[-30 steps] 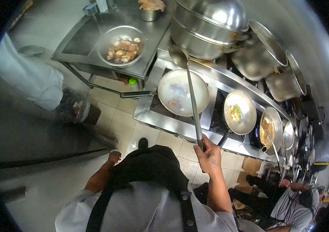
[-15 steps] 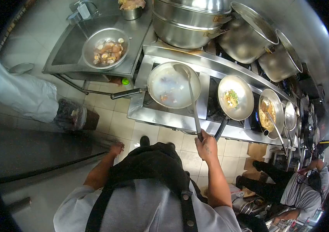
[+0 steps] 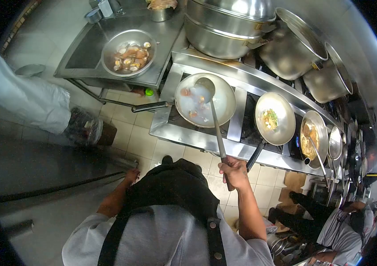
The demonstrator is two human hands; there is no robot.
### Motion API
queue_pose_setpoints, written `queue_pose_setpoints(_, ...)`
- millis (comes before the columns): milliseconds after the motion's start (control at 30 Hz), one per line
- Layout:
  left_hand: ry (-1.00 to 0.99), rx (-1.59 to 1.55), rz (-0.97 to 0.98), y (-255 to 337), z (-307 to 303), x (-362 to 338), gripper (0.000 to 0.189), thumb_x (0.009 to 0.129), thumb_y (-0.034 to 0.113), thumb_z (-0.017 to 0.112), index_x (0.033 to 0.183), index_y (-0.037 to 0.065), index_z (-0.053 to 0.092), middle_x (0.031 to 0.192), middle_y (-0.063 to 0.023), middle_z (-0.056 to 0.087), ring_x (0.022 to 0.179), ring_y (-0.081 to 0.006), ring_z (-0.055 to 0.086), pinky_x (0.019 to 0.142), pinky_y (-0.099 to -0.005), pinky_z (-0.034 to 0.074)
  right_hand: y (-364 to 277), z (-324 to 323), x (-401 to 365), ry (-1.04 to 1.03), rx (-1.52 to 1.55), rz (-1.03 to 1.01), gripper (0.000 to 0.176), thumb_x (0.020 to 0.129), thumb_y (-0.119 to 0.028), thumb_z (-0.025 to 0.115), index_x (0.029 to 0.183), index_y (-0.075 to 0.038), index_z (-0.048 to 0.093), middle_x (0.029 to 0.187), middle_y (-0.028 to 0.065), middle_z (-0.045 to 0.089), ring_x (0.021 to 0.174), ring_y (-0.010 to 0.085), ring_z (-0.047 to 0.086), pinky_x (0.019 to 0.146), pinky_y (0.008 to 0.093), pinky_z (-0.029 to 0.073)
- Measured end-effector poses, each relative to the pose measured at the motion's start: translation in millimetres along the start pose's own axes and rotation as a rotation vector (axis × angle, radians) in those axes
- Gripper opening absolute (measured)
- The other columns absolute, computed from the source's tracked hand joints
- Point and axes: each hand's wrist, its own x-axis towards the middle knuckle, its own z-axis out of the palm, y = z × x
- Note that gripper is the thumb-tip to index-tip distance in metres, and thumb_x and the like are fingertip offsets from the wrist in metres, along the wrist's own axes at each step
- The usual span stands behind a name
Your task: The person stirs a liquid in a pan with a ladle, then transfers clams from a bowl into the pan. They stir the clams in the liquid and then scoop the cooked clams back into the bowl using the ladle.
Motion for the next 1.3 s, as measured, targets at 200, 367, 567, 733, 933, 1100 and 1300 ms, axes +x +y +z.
queue_pose_setpoints(200, -0.006, 0.142, -0.101, 28, 7, 0, 0.021, 0.082, 0.021, 0.062, 0.091, 0.003, 0.067, 0.075, -0.0121, 0.066, 0.063, -0.0212, 0.063, 0.062, -0.0371, 0.050, 1, 4, 0, -0.042, 0.032, 0.035, 0.007, 0.084, -0.004, 0.064, 0.085, 0.003, 0.065, 0.064, 0.0039, 0.058, 0.042, 0.0107, 0.049, 0.038, 0.0251, 0.041)
queue_pose_setpoints(367, -0.036, 0.074, -0.099, 57, 11, -3, 0.032, 0.085, 0.026, 0.063, 0.104, 0.001, 0.065, 0.080, -0.0089, 0.068, 0.067, -0.0172, 0.064, 0.063, -0.0338, 0.051, -8, 10, -12, -0.115, 0.168, 0.070, 0.007, 0.085, -0.003, 0.065, 0.085, 0.004, 0.064, 0.064, 0.0055, 0.059, 0.042, 0.0112, 0.050, 0.037, 0.0239, 0.040)
queue_pose_setpoints(567, 0.013, 0.070, -0.085, 83, 15, -6, 0.034, 0.084, 0.026, 0.065, 0.102, -0.002, 0.065, 0.077, -0.0079, 0.065, 0.065, -0.0156, 0.061, 0.062, -0.0318, 0.051, -3, 5, -19, -0.143, 0.366, 0.143, 0.013, 0.086, -0.002, 0.064, 0.097, 0.004, 0.064, 0.064, 0.0068, 0.060, 0.040, 0.0111, 0.051, 0.035, 0.0219, 0.042)
queue_pose_setpoints(733, -0.051, -0.017, -0.056, 62, 16, 14, 0.033, 0.083, 0.025, 0.066, 0.100, -0.003, 0.065, 0.078, -0.0097, 0.066, 0.065, -0.0166, 0.063, 0.062, -0.0316, 0.052, -9, 6, -33, -0.164, 0.276, 0.129, 0.016, 0.085, -0.003, 0.065, 0.099, 0.006, 0.064, 0.065, 0.0070, 0.061, 0.039, 0.0117, 0.051, 0.036, 0.0221, 0.043)
queue_pose_setpoints(933, -0.054, 0.033, -0.083, 40, 20, 19, 0.029, 0.083, 0.021, 0.065, 0.099, -0.003, 0.065, 0.077, -0.0104, 0.067, 0.064, -0.0176, 0.065, 0.061, -0.0318, 0.053, -14, 9, -48, -0.169, 0.197, 0.132, 0.012, 0.084, 0.001, 0.064, 0.095, 0.006, 0.064, 0.065, 0.0055, 0.061, 0.042, 0.0104, 0.052, 0.036, 0.0229, 0.043)
queue_pose_setpoints(1100, -0.054, 0.001, -0.038, 30, 22, 19, 0.018, 0.079, 0.016, 0.063, 0.086, -0.001, 0.064, 0.070, -0.0096, 0.064, 0.059, -0.0171, 0.061, 0.058, -0.0324, 0.051, -17, 11, -64, -0.184, -0.024, 0.108, 0.014, 0.088, -0.005, 0.064, 0.101, 0.000, 0.065, 0.066, -0.0001, 0.058, 0.045, 0.0067, 0.050, 0.042, 0.0223, 0.041)
queue_pose_setpoints(1300, -0.081, 0.031, -0.017, 34, 22, 2, 0.019, 0.079, 0.016, 0.063, 0.085, -0.002, 0.063, 0.069, -0.0091, 0.063, 0.057, -0.0165, 0.060, 0.057, -0.0320, 0.049, -24, 16, -78, -0.175, -0.190, 0.075, 0.028, 0.088, -0.004, 0.063, 0.116, -0.003, 0.063, 0.065, -0.0034, 0.054, 0.050, 0.0041, 0.047, 0.046, 0.0227, 0.039)
